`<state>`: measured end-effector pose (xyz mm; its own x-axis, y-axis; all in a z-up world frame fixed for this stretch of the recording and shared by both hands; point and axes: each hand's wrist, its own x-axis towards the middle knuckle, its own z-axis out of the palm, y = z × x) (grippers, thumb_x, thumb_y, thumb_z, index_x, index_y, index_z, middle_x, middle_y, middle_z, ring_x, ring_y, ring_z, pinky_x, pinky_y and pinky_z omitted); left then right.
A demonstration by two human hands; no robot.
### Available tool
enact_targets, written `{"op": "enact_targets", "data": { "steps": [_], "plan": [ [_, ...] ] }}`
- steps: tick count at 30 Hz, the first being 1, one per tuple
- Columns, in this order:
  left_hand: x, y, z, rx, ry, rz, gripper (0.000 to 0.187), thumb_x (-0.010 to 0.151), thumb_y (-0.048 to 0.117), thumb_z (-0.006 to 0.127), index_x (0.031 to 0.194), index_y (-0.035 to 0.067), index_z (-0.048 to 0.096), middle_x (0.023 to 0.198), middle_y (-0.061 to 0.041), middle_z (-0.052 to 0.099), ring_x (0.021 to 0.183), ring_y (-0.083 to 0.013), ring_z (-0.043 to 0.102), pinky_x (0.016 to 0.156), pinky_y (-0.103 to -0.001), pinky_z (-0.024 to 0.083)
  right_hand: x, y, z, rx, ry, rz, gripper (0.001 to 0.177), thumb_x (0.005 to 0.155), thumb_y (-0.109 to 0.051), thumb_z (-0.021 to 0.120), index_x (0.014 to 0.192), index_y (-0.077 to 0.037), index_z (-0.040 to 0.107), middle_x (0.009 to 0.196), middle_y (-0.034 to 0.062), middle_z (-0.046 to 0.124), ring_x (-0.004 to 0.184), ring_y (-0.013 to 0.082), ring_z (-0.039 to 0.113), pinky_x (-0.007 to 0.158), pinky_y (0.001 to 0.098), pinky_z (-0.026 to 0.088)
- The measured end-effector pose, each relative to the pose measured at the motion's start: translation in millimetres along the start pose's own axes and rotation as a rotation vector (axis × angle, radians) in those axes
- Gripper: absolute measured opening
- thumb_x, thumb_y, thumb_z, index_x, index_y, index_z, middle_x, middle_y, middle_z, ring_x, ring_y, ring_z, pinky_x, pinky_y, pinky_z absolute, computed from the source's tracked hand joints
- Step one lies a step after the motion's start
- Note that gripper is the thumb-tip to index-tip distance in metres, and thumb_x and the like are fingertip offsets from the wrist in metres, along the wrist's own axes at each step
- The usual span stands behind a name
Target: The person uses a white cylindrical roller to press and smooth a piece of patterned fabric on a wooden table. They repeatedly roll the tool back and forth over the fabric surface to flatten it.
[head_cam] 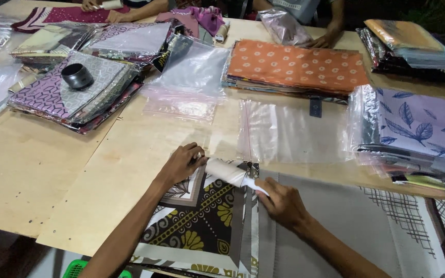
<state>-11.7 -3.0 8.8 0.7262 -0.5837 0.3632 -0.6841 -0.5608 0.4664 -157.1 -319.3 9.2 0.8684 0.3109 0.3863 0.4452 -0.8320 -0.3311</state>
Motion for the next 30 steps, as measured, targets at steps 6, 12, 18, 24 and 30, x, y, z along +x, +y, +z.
{"op": "enact_targets", "data": {
  "steps": [6,12,18,24,30],
  "plan": [
    [-2,-10,7,0.019,-0.009,-0.001,0.013,0.096,0.029,0.066,0.099,0.016,0.063,0.075,-0.006,0.054,0.074,-0.0367,0.068,0.069,-0.048,0.055,2,15,1,0.057,0.048,0.127,0.025,0.102,-0.035,0.052,0.121,-0.022,0.063,0.09,0.0077,0.069,0.074,0.0373,0.075,0.061,0.0467,0.06],
    [1,-6,6,0.003,-0.021,-0.002,0.026,0.102,0.029,0.061,0.101,0.004,0.07,0.09,-0.009,0.065,0.069,-0.0281,0.063,0.055,-0.041,0.047,1,-3,-2,0.073,0.049,-0.18,0.024,0.101,-0.025,0.053,0.114,-0.01,0.066,0.085,0.0036,0.065,0.046,0.0159,0.053,0.041,0.0308,0.041],
    [-3,-13,8,-0.012,0.013,0.019,0.014,0.095,0.028,0.069,0.097,0.015,0.064,0.073,-0.006,0.053,0.072,-0.0359,0.067,0.068,-0.048,0.055,-1,17,6,0.004,0.068,0.108,0.023,0.101,-0.034,0.054,0.118,-0.021,0.064,0.088,0.0064,0.07,0.07,0.0364,0.074,0.059,0.0459,0.06],
    [-1,-9,7,-0.044,0.034,0.034,0.017,0.095,0.028,0.07,0.096,0.012,0.064,0.073,-0.007,0.052,0.07,-0.0366,0.067,0.066,-0.047,0.054,-4,7,7,-0.021,-0.021,-0.023,0.021,0.099,-0.036,0.056,0.114,-0.025,0.068,0.083,0.0035,0.069,0.07,0.0338,0.075,0.059,0.0446,0.06],
    [-2,-11,7,-0.017,0.023,0.045,0.014,0.095,0.025,0.069,0.097,0.012,0.064,0.074,-0.006,0.053,0.071,-0.0348,0.067,0.067,-0.046,0.054,-1,20,8,0.014,0.083,0.095,0.021,0.101,-0.03,0.056,0.116,-0.02,0.065,0.085,0.0067,0.07,0.07,0.0358,0.075,0.057,0.0441,0.059]
  ]
}}
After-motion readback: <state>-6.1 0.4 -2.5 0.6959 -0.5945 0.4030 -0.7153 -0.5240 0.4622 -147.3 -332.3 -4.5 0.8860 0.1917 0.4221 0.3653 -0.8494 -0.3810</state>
